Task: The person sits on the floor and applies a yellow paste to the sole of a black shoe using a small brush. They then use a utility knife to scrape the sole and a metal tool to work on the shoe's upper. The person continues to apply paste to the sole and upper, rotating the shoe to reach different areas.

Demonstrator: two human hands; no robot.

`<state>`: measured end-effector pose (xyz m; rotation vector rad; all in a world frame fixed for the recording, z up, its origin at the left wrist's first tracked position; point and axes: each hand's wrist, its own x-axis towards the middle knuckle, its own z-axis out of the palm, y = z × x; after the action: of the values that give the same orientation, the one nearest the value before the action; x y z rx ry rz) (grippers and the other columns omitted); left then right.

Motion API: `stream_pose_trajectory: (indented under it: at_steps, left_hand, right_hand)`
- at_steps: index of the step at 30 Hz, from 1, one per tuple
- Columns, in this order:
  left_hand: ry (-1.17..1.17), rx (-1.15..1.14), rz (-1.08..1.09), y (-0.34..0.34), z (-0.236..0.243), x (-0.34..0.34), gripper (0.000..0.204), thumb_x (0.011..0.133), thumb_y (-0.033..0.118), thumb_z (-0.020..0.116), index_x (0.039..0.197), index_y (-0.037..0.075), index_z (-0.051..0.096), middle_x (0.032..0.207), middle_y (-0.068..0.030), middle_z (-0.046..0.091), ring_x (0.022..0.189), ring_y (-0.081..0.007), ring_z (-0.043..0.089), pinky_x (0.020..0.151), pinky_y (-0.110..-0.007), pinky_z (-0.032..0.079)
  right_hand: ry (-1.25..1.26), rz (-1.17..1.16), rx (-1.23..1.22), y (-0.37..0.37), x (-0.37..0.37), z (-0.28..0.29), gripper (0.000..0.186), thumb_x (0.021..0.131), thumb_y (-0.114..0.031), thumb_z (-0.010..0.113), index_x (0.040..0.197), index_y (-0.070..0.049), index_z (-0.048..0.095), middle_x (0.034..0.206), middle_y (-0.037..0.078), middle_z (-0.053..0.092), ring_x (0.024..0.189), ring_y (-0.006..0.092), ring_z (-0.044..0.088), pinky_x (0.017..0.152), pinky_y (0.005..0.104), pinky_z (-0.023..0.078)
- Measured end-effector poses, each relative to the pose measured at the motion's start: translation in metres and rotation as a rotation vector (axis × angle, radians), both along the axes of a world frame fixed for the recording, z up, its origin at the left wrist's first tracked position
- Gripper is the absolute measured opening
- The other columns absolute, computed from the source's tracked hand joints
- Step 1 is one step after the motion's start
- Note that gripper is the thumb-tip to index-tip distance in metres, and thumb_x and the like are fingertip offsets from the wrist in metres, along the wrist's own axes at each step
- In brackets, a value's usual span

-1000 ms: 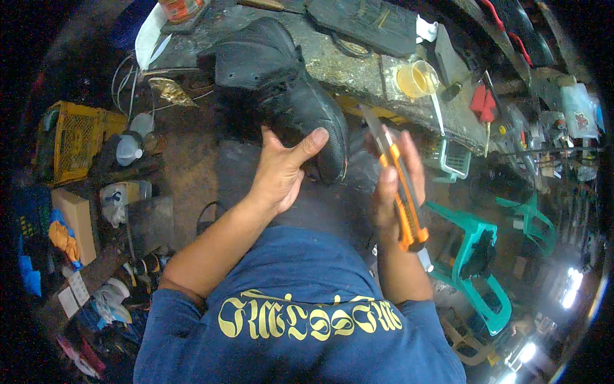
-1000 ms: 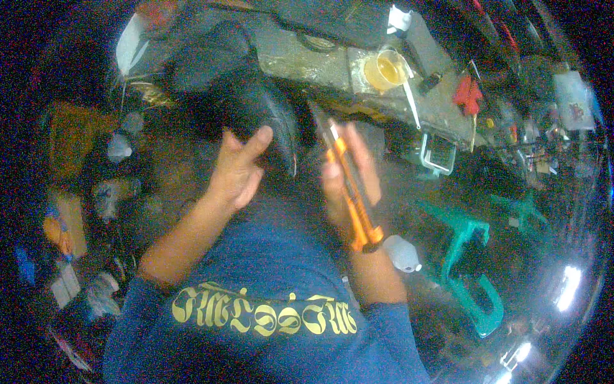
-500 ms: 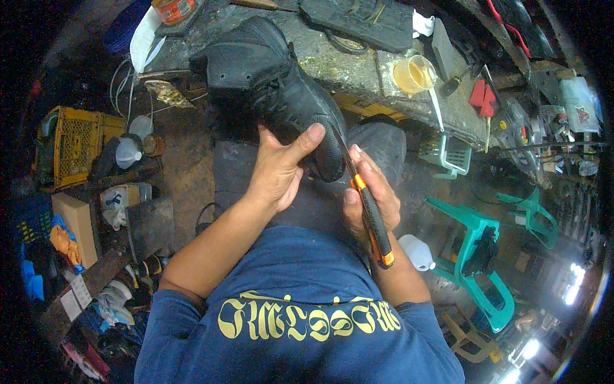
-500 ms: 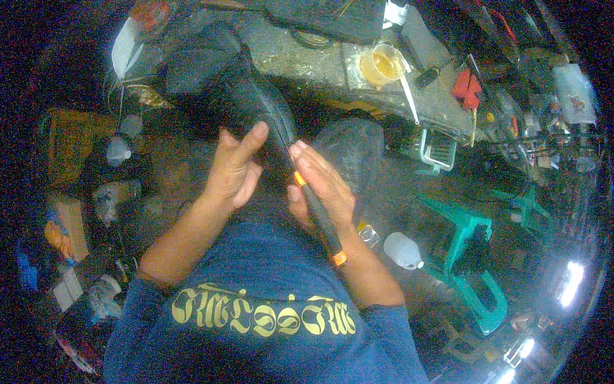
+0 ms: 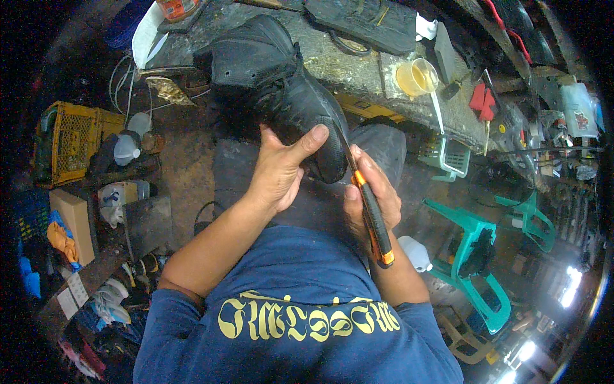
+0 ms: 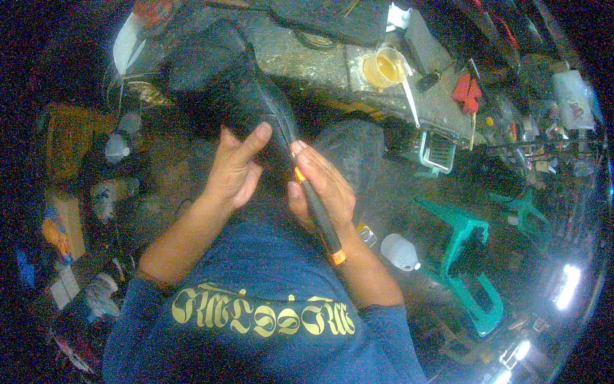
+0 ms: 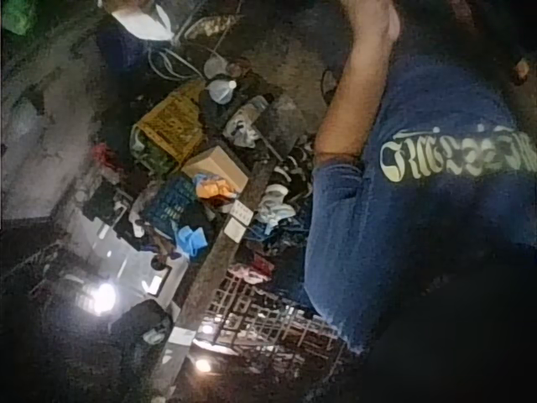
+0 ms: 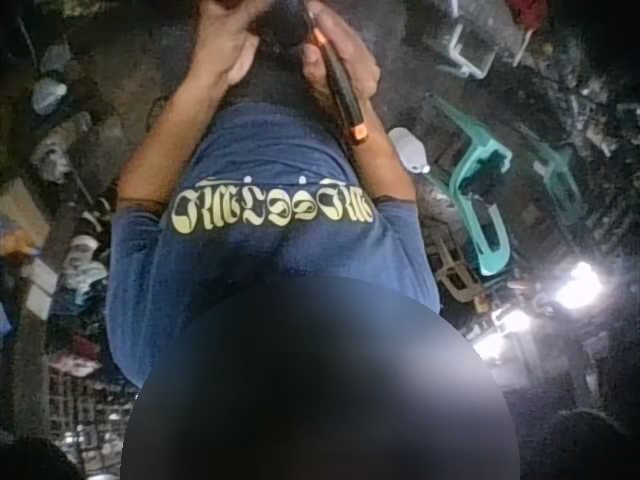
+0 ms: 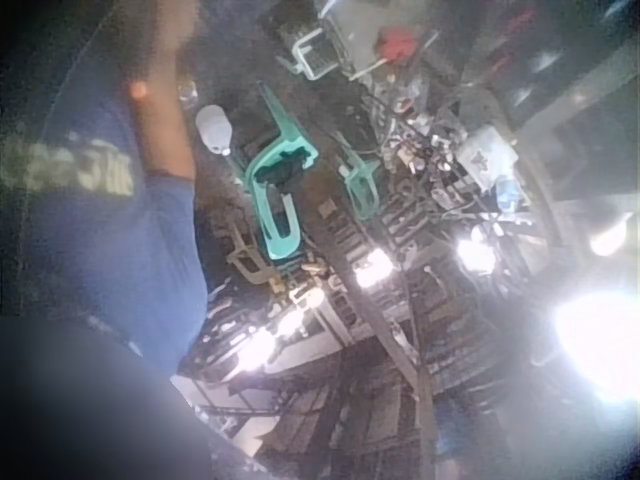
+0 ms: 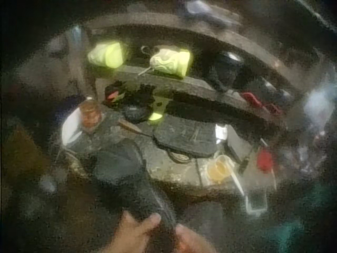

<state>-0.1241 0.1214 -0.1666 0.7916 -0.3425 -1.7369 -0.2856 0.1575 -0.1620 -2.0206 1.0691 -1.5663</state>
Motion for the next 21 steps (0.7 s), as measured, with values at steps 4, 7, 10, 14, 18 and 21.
stream_pose_trajectory:
  at_steps: [4,7,10,14,18,21]
  left_hand:
    - [-0.006,0.000,0.002,-0.0003,-0.0010,0.0001,0.075,0.087,0.011,0.084,0.142,0.017,0.034,0.128,-0.0087,0.060,0.117,-0.0244,0.064,0.099,-0.044,0.056]
    - [0.001,0.008,-0.001,0.0001,-0.0026,0.0003,0.076,0.087,0.010,0.084,0.143,0.016,0.034,0.129,-0.0087,0.060,0.119,-0.0241,0.063,0.101,-0.044,0.055]
    - [0.003,0.022,0.007,0.0001,-0.0042,0.0005,0.076,0.087,0.011,0.085,0.143,0.016,0.034,0.129,-0.0084,0.060,0.121,-0.0240,0.062,0.103,-0.044,0.053]
    - [-0.008,0.026,0.015,-0.0009,-0.0046,0.0017,0.074,0.088,0.014,0.084,0.144,0.015,0.034,0.131,-0.0084,0.059,0.122,-0.0237,0.061,0.104,-0.043,0.052]
    - [-0.007,0.026,0.028,-0.0018,-0.0028,0.0022,0.073,0.090,0.017,0.082,0.145,0.015,0.034,0.133,-0.0087,0.059,0.123,-0.0235,0.060,0.104,-0.042,0.052]
    - [-0.010,0.027,0.039,-0.0014,-0.0019,0.0023,0.074,0.090,0.017,0.082,0.146,0.015,0.034,0.134,-0.0088,0.058,0.124,-0.0233,0.060,0.105,-0.041,0.051]
  right_hand:
    - [0.045,-0.023,0.003,-0.0004,0.0001,0.0013,0.035,0.091,-0.003,0.068,0.126,0.004,0.064,0.122,0.028,0.070,0.116,0.0408,0.070,0.101,0.0465,0.056]
    - [0.038,-0.015,-0.004,-0.0012,0.0005,0.0016,0.035,0.090,-0.002,0.068,0.125,0.003,0.064,0.122,0.028,0.070,0.116,0.0406,0.070,0.101,0.0460,0.056]
    - [0.049,-0.006,-0.005,-0.0017,0.0001,0.0022,0.036,0.089,-0.001,0.068,0.124,0.003,0.064,0.122,0.028,0.071,0.116,0.0403,0.070,0.101,0.0458,0.056]
    - [0.075,-0.010,-0.004,-0.0017,-0.0007,0.0033,0.036,0.087,0.000,0.069,0.123,0.003,0.065,0.121,0.027,0.071,0.115,0.0397,0.071,0.101,0.0457,0.056]
    - [0.087,-0.008,0.010,-0.0006,-0.0014,0.0052,0.036,0.086,0.002,0.069,0.122,0.003,0.065,0.121,0.027,0.071,0.116,0.0391,0.070,0.101,0.0456,0.056]
    - [0.102,-0.003,0.017,0.0007,-0.0021,0.0072,0.037,0.086,0.003,0.068,0.122,0.003,0.065,0.121,0.027,0.071,0.116,0.0390,0.070,0.101,0.0455,0.056]
